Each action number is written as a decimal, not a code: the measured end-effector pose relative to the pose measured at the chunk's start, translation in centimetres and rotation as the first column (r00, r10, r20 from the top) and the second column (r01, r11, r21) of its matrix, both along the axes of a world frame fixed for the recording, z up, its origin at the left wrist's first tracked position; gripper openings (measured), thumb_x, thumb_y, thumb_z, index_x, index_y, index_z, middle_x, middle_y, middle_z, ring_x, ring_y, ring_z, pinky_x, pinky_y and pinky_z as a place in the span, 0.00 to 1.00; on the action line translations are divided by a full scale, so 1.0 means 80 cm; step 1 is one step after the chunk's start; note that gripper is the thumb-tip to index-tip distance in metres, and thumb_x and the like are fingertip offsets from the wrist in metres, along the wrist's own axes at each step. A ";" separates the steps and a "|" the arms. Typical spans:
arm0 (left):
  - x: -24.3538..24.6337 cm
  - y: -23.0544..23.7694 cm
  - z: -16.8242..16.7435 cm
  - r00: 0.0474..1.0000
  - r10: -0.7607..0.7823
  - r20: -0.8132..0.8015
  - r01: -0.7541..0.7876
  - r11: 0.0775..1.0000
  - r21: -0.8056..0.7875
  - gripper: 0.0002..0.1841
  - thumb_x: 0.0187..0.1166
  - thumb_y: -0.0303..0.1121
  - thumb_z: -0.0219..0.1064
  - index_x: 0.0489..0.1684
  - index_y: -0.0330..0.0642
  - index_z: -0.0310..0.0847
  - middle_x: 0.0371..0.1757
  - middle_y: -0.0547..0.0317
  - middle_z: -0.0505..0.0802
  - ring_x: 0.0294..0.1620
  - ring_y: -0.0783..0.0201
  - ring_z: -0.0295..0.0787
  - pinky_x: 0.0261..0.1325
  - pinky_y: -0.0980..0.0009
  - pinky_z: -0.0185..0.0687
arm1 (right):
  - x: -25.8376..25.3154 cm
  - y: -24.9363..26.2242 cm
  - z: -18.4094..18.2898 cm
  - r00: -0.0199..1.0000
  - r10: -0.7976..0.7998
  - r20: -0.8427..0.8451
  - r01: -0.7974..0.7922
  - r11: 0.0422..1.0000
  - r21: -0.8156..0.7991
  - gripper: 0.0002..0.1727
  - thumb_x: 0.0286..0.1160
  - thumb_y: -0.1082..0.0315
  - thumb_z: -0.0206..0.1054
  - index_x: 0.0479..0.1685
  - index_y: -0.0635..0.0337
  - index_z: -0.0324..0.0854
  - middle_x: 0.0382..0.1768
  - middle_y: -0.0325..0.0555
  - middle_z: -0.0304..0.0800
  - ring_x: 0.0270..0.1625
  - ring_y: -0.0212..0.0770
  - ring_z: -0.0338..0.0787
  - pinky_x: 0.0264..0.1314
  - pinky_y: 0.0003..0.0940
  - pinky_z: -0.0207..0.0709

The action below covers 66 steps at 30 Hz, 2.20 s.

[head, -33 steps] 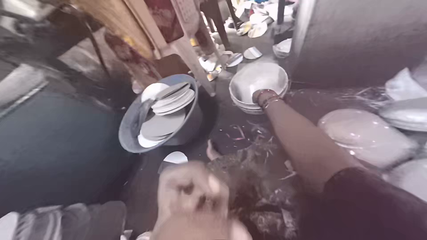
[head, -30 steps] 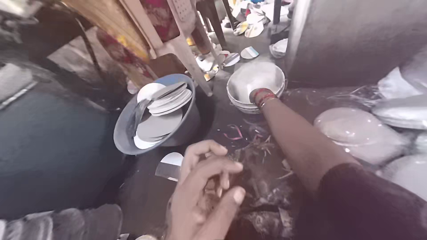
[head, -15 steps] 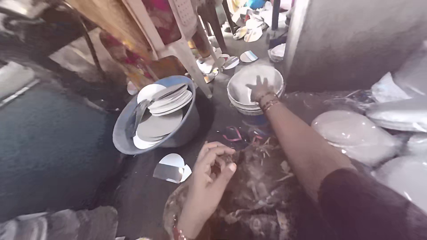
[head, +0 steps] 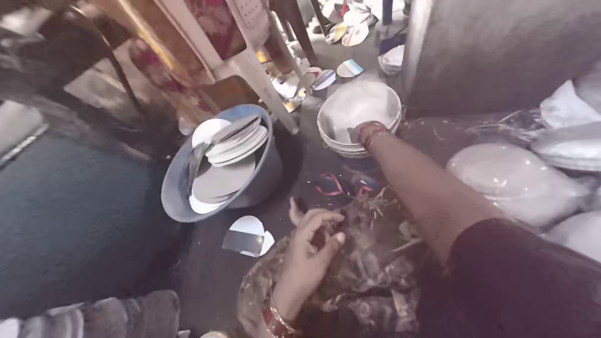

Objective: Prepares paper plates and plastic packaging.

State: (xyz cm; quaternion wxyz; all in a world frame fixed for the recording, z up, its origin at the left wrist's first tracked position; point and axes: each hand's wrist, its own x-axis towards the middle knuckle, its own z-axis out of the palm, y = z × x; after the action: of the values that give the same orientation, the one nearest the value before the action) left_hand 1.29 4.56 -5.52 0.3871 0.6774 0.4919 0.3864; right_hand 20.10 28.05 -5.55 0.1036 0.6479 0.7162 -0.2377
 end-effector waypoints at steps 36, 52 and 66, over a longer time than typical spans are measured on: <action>0.013 0.017 -0.018 0.991 0.029 -0.130 -0.038 0.997 -0.062 0.13 0.75 0.32 0.68 0.52 0.38 0.90 0.51 0.60 0.92 0.42 0.79 0.86 0.48 0.80 0.83 | 0.086 -0.003 0.032 0.364 -0.020 -0.931 0.456 0.876 0.160 0.25 0.72 0.68 0.76 0.65 0.75 0.78 0.56 0.62 0.87 0.57 0.48 0.88 0.65 0.50 0.79; 0.015 0.109 0.068 0.971 0.235 0.044 -0.238 0.942 0.237 0.26 0.63 0.31 0.82 0.61 0.36 0.83 0.50 0.63 0.92 0.50 0.76 0.90 0.54 0.75 0.89 | 0.043 -0.092 0.082 -0.563 0.170 -0.809 -0.013 0.977 0.214 0.13 0.60 0.76 0.73 0.41 0.48 0.83 0.34 0.30 0.93 0.37 0.24 0.91 0.44 0.23 0.88; -0.041 0.023 0.060 0.919 0.388 0.065 -0.327 0.662 0.674 0.05 0.67 0.32 0.80 0.34 0.45 0.92 0.45 0.70 0.93 0.49 0.76 0.89 0.53 0.79 0.88 | 0.045 -0.074 0.089 -0.445 -0.090 -0.891 0.297 0.924 -0.241 0.12 0.74 0.81 0.55 0.43 0.51 0.72 0.32 0.38 0.87 0.32 0.34 0.88 0.39 0.31 0.84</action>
State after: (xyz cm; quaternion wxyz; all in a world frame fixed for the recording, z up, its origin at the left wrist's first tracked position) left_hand -1.98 6.41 -0.73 0.0113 0.6764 0.4579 0.5768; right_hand 23.71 22.11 1.55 -0.6244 0.2808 0.3558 -0.6362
